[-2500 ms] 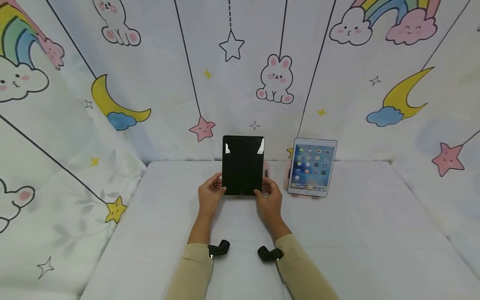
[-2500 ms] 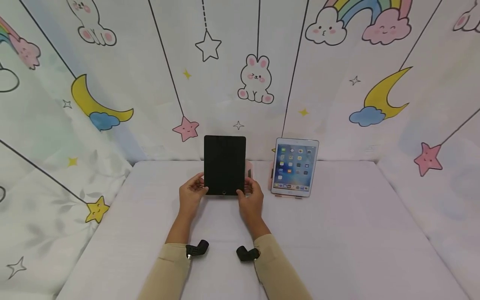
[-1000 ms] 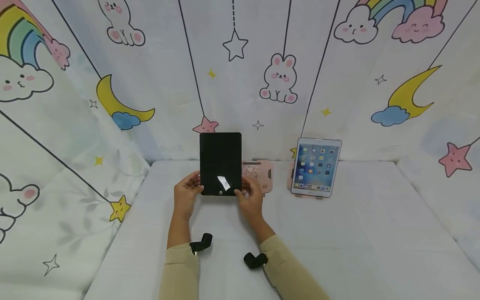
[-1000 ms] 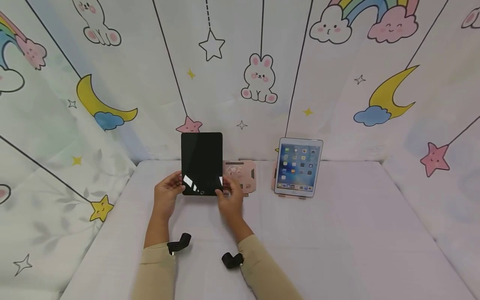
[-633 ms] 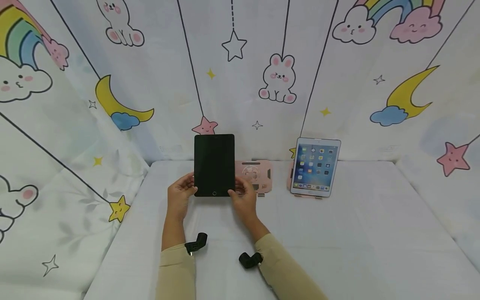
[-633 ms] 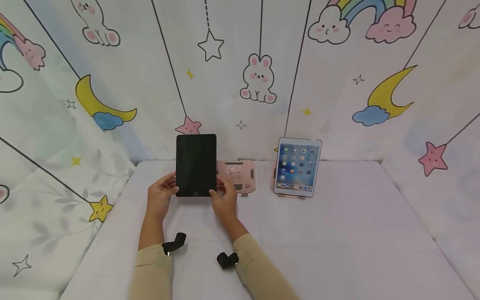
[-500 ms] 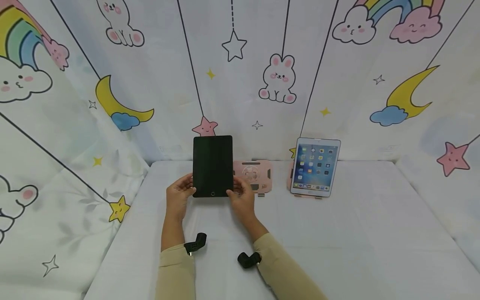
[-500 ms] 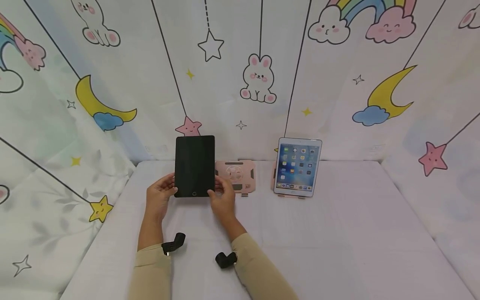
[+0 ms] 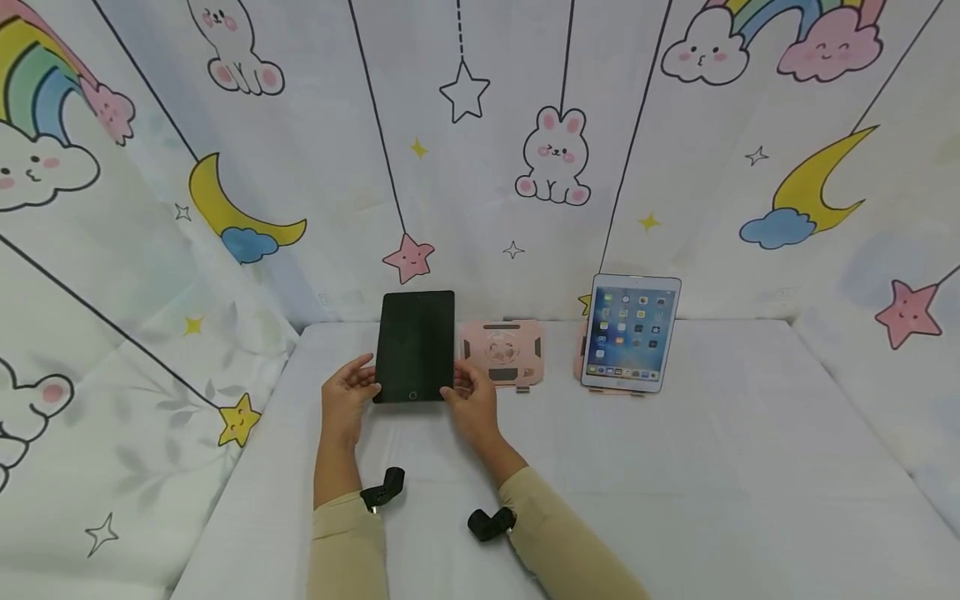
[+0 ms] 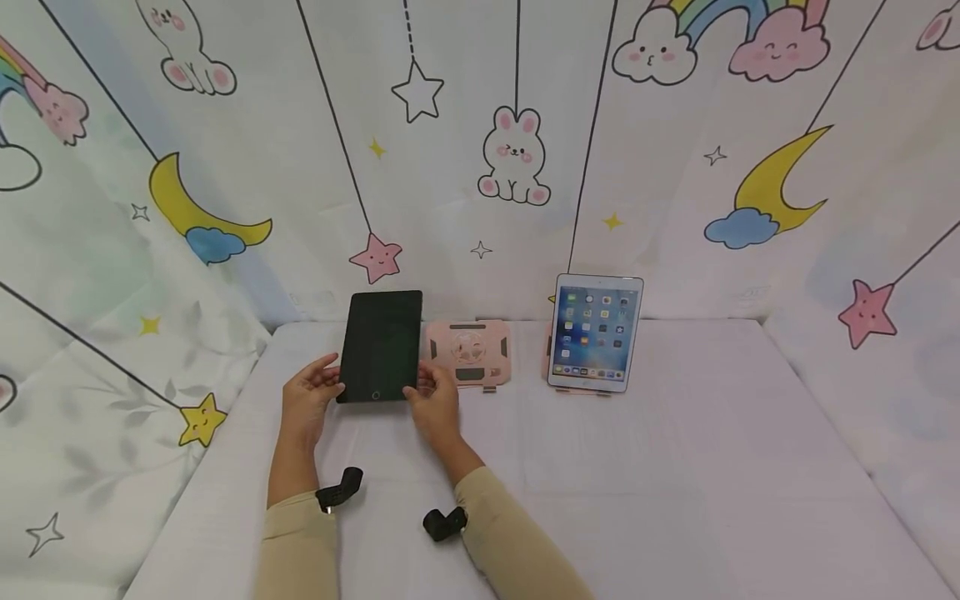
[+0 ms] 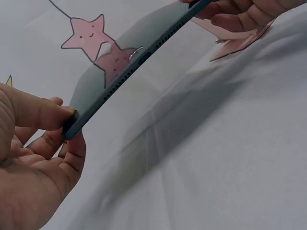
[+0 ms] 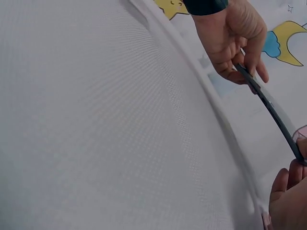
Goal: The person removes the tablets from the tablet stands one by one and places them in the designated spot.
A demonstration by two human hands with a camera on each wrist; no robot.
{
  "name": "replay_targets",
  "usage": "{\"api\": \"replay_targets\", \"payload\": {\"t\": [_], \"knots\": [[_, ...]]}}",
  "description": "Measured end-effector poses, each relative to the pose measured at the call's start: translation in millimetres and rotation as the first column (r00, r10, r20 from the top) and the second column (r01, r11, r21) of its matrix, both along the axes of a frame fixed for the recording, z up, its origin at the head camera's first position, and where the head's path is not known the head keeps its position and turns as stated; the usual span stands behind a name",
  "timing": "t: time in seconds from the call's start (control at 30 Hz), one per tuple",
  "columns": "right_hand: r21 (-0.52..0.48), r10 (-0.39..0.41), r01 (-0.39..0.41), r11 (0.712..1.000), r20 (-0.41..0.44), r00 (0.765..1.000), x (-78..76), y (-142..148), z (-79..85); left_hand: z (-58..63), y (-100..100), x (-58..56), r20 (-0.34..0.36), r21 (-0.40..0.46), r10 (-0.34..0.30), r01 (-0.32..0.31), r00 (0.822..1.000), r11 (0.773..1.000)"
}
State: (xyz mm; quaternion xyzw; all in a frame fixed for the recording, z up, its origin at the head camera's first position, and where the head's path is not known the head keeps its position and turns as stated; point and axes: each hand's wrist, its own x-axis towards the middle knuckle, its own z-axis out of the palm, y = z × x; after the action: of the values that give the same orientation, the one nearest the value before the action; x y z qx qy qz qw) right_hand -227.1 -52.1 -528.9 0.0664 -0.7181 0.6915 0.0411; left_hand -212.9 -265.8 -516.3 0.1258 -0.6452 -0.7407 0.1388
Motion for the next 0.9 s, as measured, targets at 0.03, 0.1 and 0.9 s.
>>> {"api": "replay_targets", "payload": {"t": [0.03,0.1,0.9], "knots": [[-0.007,0.003,-0.003,1.000,0.018,1.000,0.1,0,-1.3,-0.5,-1,0.4,0.017,0.004,-0.001,0.001,1.000,1.000],[-0.015,0.014,-0.013,1.000,0.030,0.999,0.3,0,-4.8,-1.3,-2,1.0,0.064,0.006,-0.002,0.002,0.998,1.000],[0.244,0.066,-0.107,0.964,0.169,0.983,-4.0,-5,-3.7,-7.9,-11,4.8,0.296,-0.105,0.053,-0.022,0.954,0.994]]}}
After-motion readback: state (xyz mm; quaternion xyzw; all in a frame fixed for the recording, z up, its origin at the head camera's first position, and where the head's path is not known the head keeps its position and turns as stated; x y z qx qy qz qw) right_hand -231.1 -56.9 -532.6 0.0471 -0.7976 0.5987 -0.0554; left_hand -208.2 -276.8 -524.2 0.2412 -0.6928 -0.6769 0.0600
